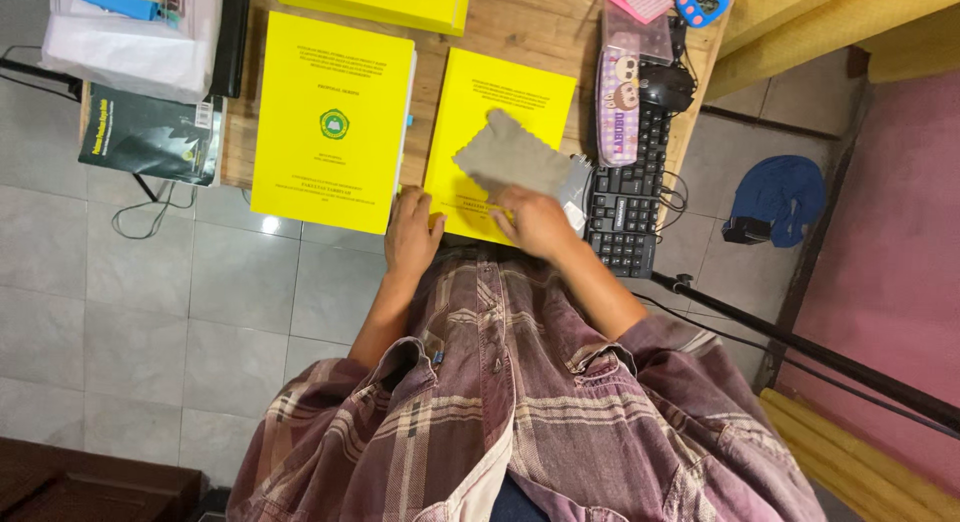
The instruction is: The person wipes down several yellow booklets and a laptop with a cloth, and organizes various items on the desk by putting them into a small organizer box.
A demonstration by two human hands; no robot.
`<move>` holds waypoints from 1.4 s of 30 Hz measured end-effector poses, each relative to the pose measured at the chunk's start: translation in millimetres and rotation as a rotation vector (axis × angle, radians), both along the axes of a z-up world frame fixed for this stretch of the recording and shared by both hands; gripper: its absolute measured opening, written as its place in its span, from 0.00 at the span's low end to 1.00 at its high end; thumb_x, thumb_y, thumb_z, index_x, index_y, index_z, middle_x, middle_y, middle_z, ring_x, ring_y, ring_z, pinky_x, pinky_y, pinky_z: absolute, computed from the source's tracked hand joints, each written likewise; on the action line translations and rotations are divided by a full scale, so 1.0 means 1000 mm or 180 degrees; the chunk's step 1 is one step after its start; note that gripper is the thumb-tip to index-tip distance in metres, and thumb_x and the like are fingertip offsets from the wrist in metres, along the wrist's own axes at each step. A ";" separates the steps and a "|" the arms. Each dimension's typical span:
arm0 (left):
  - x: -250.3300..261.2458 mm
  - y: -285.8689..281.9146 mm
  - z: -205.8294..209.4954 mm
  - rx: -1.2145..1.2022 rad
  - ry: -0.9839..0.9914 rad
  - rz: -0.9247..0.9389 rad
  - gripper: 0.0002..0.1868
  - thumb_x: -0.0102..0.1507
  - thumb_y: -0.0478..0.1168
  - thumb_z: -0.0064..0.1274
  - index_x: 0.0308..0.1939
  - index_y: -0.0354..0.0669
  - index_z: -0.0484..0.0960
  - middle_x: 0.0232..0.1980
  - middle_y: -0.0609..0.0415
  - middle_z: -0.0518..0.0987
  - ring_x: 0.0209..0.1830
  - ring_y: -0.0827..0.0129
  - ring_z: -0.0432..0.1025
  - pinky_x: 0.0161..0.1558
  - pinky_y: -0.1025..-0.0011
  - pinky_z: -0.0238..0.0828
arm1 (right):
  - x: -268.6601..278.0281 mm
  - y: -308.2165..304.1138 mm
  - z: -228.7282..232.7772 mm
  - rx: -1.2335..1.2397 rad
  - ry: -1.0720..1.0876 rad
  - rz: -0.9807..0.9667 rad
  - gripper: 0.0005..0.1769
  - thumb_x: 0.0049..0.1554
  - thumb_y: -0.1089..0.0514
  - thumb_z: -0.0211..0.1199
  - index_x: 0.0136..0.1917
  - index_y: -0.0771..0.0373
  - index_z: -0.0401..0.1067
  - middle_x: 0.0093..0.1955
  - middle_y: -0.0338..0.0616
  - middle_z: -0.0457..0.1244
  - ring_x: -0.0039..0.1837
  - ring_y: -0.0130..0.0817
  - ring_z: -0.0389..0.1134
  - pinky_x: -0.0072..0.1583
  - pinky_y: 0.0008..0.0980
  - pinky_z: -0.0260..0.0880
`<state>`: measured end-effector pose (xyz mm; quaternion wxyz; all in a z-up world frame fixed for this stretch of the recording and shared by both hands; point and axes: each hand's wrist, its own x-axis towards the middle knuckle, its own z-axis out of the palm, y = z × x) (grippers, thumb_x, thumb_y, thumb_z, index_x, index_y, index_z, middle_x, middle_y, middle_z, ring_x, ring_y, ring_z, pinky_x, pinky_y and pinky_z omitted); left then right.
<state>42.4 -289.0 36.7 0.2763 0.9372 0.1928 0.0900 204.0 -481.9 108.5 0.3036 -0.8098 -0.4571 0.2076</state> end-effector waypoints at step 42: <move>-0.038 0.015 -0.072 -0.3540 -0.0401 0.0833 0.34 0.73 0.51 0.44 0.74 0.29 0.56 0.76 0.34 0.62 0.78 0.50 0.59 0.74 0.63 0.56 | -0.044 0.044 -0.079 -0.1211 -0.1287 0.0419 0.41 0.65 0.39 0.52 0.84 0.59 0.50 0.85 0.50 0.43 0.86 0.49 0.41 0.82 0.54 0.35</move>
